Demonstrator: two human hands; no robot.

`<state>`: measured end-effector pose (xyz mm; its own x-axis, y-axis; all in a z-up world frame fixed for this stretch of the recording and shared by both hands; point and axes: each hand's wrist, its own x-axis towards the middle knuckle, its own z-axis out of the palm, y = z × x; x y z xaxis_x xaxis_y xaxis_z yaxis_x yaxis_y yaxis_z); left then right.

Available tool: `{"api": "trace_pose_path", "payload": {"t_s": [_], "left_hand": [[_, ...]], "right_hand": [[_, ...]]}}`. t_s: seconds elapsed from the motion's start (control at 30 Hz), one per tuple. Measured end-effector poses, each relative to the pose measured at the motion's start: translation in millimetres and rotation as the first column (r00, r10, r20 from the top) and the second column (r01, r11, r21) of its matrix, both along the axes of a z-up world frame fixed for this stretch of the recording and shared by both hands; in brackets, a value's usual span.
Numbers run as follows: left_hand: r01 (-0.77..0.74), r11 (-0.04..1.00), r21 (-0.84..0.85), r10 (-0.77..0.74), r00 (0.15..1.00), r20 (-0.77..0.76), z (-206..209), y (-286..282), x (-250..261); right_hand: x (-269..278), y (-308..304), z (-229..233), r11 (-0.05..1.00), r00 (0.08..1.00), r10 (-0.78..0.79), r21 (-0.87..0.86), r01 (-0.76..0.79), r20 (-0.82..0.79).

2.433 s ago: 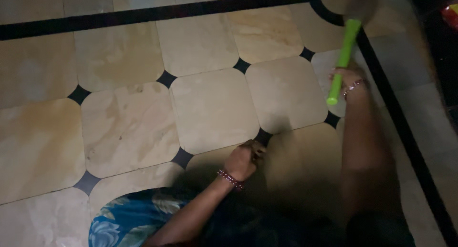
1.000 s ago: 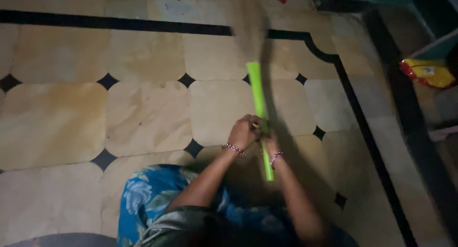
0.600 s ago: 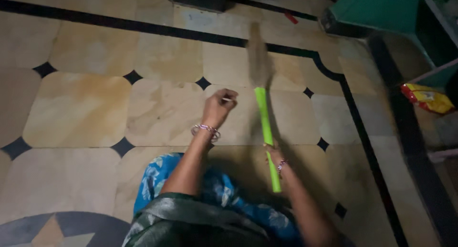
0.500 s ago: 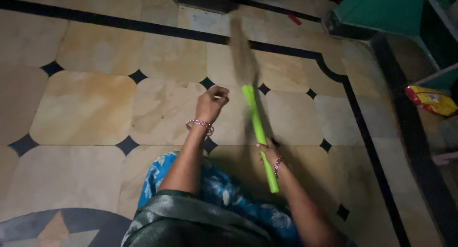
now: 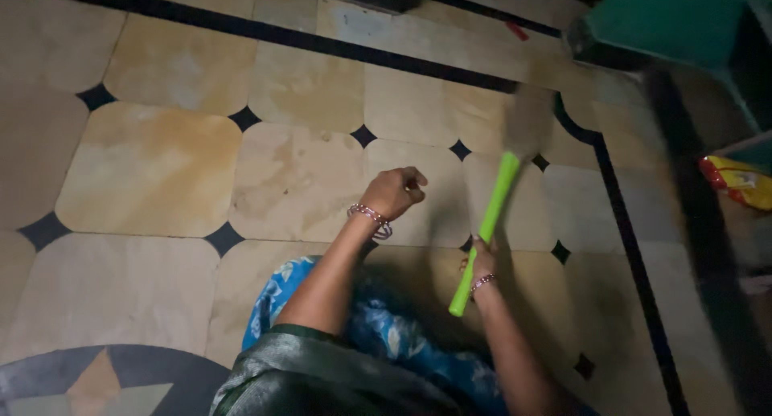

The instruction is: The person sweeps a patterned tiled floor by hand using a handheld broom with a green handle.

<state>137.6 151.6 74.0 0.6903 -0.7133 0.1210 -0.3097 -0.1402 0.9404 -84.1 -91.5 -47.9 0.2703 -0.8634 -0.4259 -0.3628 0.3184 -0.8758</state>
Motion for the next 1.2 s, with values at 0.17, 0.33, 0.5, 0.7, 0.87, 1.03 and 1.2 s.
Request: {"api": "trace_pose_path", "payload": {"t_s": [0.17,0.33,0.5,0.7,0.87,1.03,1.2], "left_hand": [[0.067,0.995,-0.074,-0.069,0.997,-0.029,22,16,2],[0.045,0.997,-0.069,-0.048,0.998,-0.04,25,21,12],[0.068,0.995,-0.072,-0.069,0.998,-0.01,13,16,14],[0.102,0.995,0.022,-0.102,0.995,-0.015,-10,8,23],[0.135,0.989,0.052,-0.133,0.99,-0.04,-30,-13,12],[0.169,0.979,0.114,-0.162,0.984,-0.067,-51,-41,-7],[0.181,0.973,0.141,-0.179,0.983,-0.029,-70,-55,-22]], "right_hand": [[-4,-29,-48,0.995,1.0,0.005,0.095,-0.002,-0.025],[28,-5,-79,0.977,0.978,0.202,0.09,-0.196,-0.06],[70,83,-62,0.91,0.913,0.402,0.144,-0.389,-0.074],[41,90,-5,0.874,0.876,0.482,0.064,-0.481,0.006],[-33,-9,-3,0.943,0.966,0.257,-0.212,-0.257,-0.027],[-138,-71,17,0.99,0.999,-0.054,0.13,0.054,-0.007],[-181,-25,23,0.979,0.994,0.018,0.203,0.004,-0.106]]}}
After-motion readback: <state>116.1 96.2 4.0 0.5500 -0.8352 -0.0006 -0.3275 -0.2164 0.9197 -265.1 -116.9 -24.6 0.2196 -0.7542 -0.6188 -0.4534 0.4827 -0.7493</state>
